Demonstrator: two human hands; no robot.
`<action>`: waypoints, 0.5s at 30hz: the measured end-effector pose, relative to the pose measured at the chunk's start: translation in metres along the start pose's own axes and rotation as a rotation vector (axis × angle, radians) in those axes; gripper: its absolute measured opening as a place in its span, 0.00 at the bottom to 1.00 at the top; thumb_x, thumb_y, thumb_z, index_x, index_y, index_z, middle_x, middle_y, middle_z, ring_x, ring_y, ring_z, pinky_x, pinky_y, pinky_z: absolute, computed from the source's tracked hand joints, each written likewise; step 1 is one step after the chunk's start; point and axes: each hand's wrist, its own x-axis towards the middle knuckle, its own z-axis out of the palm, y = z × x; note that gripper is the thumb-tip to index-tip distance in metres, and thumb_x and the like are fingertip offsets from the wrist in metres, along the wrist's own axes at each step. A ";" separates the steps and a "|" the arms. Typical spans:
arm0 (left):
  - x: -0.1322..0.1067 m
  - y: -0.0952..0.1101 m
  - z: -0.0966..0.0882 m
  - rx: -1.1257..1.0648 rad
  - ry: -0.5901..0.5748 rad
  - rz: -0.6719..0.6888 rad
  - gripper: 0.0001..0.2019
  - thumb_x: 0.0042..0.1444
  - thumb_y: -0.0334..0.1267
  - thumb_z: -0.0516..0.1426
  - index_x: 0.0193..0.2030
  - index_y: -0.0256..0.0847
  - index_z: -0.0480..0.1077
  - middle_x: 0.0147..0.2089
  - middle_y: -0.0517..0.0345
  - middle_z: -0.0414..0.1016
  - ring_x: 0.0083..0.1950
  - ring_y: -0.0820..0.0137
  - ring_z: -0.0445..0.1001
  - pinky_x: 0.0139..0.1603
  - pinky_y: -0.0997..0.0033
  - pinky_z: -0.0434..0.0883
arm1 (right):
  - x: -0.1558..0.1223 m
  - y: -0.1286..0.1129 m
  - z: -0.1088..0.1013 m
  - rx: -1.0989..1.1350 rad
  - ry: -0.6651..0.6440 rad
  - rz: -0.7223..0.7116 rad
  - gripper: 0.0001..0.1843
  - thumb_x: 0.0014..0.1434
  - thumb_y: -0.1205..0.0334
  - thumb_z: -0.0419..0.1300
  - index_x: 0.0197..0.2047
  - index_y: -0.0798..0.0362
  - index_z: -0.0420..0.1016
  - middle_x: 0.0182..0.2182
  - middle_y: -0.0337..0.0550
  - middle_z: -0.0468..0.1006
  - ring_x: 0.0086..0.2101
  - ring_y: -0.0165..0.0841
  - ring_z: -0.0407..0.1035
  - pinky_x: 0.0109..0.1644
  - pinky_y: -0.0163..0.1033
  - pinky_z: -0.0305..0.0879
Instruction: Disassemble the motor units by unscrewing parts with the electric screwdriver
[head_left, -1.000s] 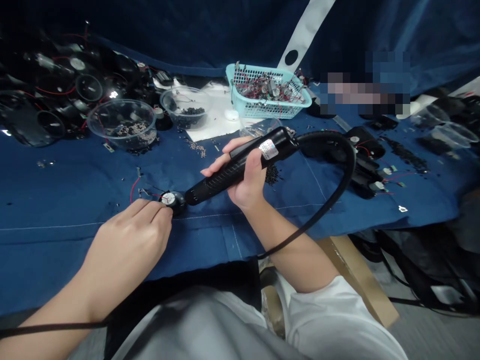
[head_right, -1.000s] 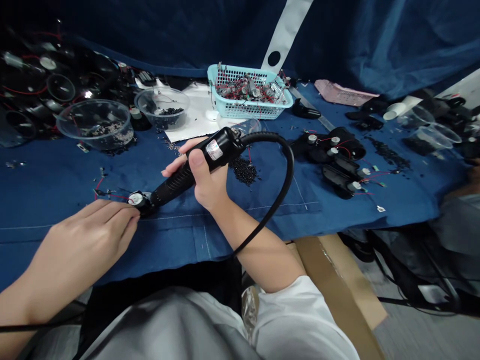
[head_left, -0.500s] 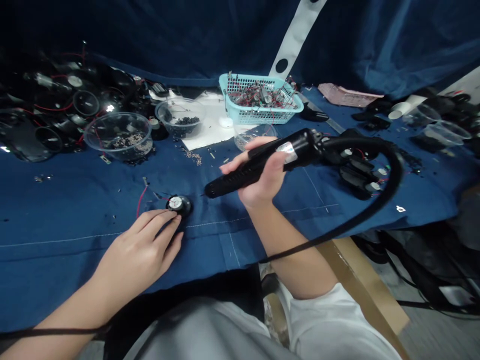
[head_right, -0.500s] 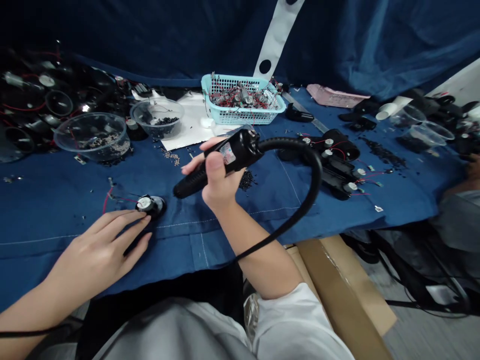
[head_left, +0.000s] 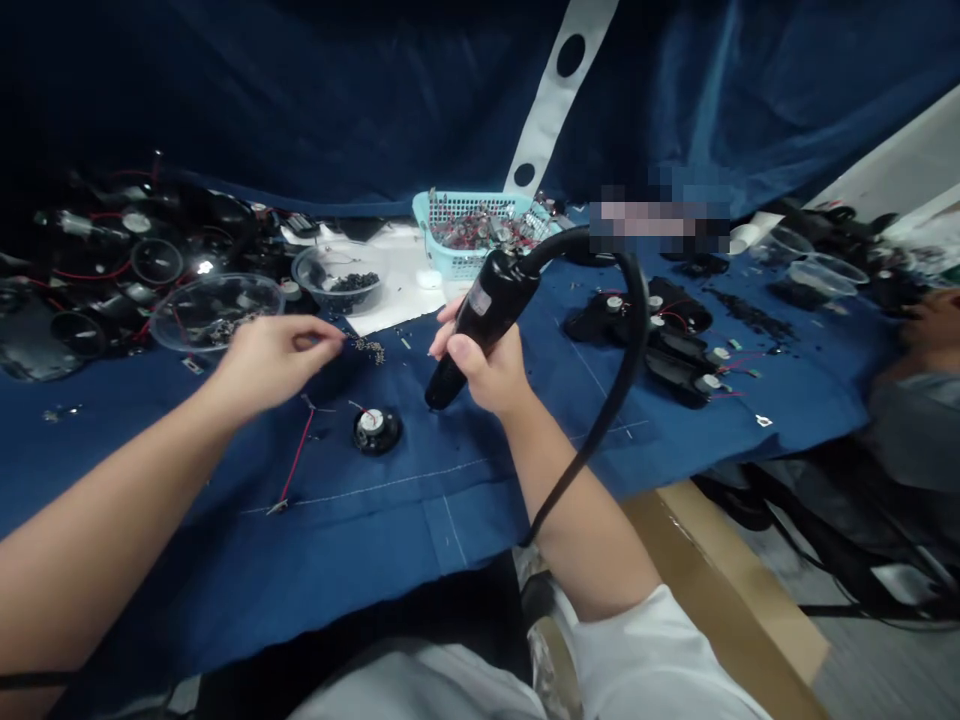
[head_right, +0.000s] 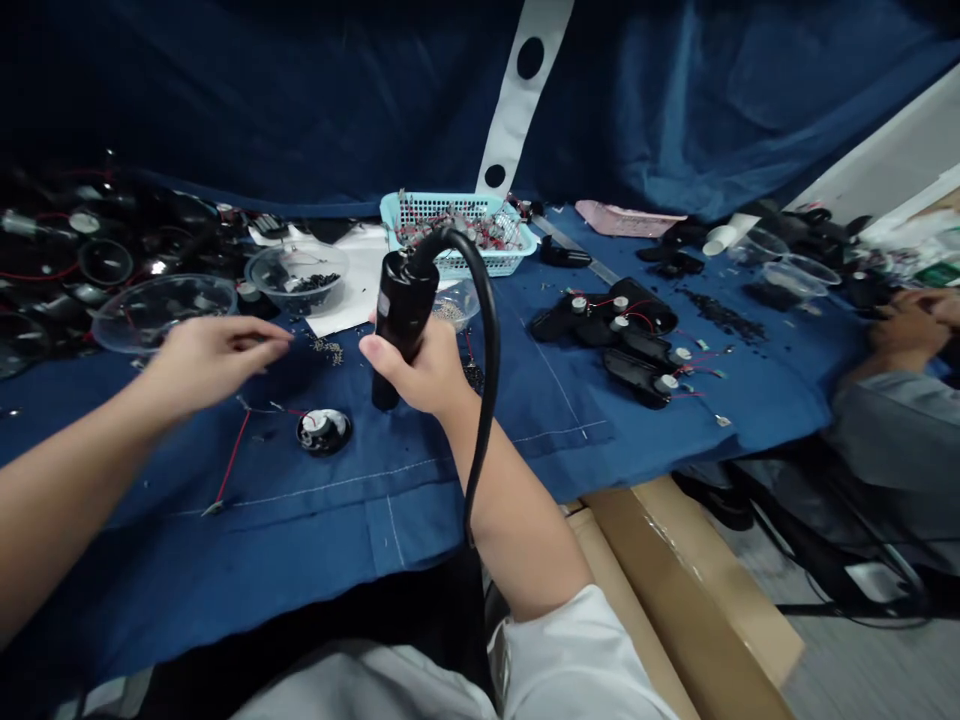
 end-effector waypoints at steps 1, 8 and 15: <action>0.011 -0.002 0.007 0.035 -0.068 -0.006 0.09 0.55 0.42 0.64 0.39 0.43 0.85 0.29 0.60 0.84 0.33 0.64 0.80 0.43 0.63 0.77 | -0.001 0.003 0.001 0.018 0.057 0.010 0.31 0.55 0.28 0.66 0.41 0.50 0.78 0.28 0.40 0.82 0.31 0.33 0.78 0.40 0.42 0.76; 0.033 -0.008 0.049 0.169 -0.164 -0.036 0.06 0.51 0.44 0.65 0.30 0.49 0.85 0.34 0.53 0.85 0.40 0.50 0.83 0.50 0.53 0.77 | 0.001 0.005 0.010 0.184 0.455 0.071 0.32 0.64 0.27 0.55 0.42 0.51 0.72 0.21 0.37 0.78 0.21 0.30 0.74 0.29 0.37 0.72; 0.028 -0.009 0.052 -0.050 -0.092 -0.011 0.05 0.51 0.40 0.64 0.27 0.45 0.79 0.36 0.52 0.85 0.41 0.57 0.83 0.52 0.57 0.79 | 0.017 -0.006 0.004 0.454 0.777 0.300 0.36 0.57 0.20 0.53 0.38 0.49 0.68 0.18 0.34 0.74 0.19 0.29 0.71 0.25 0.35 0.69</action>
